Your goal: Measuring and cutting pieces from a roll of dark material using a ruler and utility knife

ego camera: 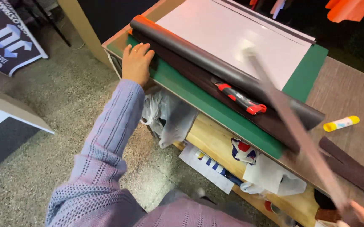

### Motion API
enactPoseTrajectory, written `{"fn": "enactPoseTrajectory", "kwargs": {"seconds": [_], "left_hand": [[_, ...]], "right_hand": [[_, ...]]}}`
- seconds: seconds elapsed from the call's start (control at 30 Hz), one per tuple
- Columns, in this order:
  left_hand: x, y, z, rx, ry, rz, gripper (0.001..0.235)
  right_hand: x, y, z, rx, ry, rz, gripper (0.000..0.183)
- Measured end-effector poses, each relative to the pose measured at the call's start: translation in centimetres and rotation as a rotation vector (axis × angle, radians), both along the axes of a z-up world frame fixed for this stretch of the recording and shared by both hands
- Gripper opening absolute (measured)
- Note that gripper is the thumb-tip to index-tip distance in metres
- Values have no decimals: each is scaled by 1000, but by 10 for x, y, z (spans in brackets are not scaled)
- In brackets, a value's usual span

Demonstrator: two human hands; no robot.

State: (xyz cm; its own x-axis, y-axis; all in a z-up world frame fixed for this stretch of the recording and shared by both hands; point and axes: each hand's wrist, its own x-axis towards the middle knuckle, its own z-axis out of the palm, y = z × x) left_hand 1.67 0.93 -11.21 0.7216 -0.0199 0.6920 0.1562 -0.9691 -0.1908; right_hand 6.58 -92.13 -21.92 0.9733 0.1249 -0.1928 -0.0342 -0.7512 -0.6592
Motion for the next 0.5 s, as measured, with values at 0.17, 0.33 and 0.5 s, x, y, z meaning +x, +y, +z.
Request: {"fn": "enactPoseTrajectory", "kwargs": {"seconds": [0.17, 0.33, 0.5], "left_hand": [[22, 2, 38, 202, -182, -188, 10], [42, 30, 29, 353, 2, -286, 18], [29, 42, 29, 310, 34, -301, 15]], "right_hand": [[-133, 298, 181, -190, -321, -75, 48], [-86, 368, 184, -69, -521, 246, 42], [-65, 408, 175, -78, -598, 275, 37]]}}
